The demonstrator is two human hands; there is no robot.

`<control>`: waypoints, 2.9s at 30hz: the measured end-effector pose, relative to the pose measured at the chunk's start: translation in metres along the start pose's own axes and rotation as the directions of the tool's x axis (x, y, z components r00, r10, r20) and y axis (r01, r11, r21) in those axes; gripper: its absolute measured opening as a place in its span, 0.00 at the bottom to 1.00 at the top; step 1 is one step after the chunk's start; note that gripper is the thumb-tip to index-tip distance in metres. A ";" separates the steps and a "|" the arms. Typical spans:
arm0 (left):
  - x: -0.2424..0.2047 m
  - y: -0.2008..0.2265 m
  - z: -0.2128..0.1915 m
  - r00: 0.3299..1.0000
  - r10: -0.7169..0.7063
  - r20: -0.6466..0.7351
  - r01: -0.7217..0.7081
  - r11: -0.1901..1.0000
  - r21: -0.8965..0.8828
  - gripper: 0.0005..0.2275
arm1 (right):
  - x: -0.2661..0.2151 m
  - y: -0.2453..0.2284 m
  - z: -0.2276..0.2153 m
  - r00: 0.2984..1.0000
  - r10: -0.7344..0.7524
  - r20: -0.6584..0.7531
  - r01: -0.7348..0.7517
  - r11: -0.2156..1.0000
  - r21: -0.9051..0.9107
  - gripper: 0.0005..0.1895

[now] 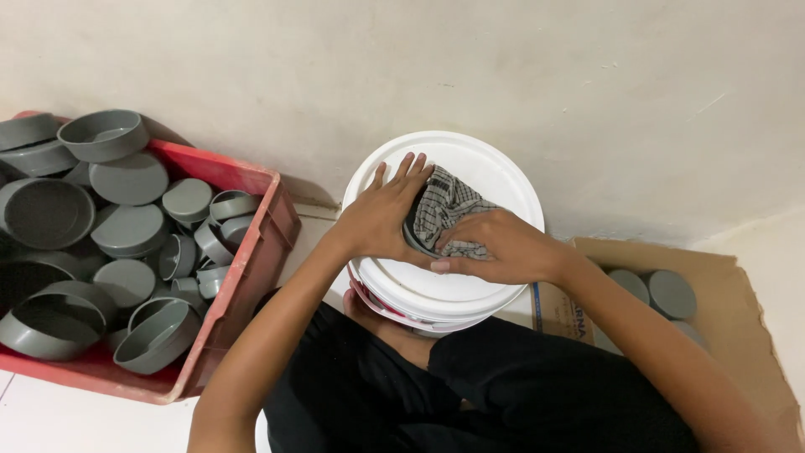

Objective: Cleaning grey plastic caps with a cloth and packing them into a cardboard box

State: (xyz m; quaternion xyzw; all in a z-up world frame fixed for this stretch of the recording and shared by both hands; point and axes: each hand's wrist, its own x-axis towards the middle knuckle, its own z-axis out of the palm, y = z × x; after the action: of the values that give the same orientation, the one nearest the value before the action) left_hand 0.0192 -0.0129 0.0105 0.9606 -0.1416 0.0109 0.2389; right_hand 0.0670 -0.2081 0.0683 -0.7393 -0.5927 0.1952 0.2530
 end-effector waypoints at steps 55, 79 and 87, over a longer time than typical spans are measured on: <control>-0.001 0.002 0.003 0.999 -0.025 -0.021 0.026 0.998 0.063 0.55 | -0.007 0.019 0.031 0.990 -0.008 -0.140 -0.076 0.808 -0.584 0.30; -0.002 0.006 -0.001 1.000 -0.010 0.021 0.010 1.000 0.015 0.56 | -0.003 0.018 0.027 0.999 0.003 -0.053 -0.026 0.895 -0.446 0.32; 0.000 0.001 0.002 1.000 -0.013 0.011 0.012 0.999 0.050 0.55 | -0.001 0.019 0.028 0.996 0.044 -0.079 -0.077 0.865 -0.496 0.34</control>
State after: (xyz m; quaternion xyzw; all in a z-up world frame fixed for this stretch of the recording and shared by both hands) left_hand 0.0189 -0.0141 0.0093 0.9672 -0.1366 0.0076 0.2142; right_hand 0.0652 -0.2085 0.0339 -0.8037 -0.5910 0.0193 0.0664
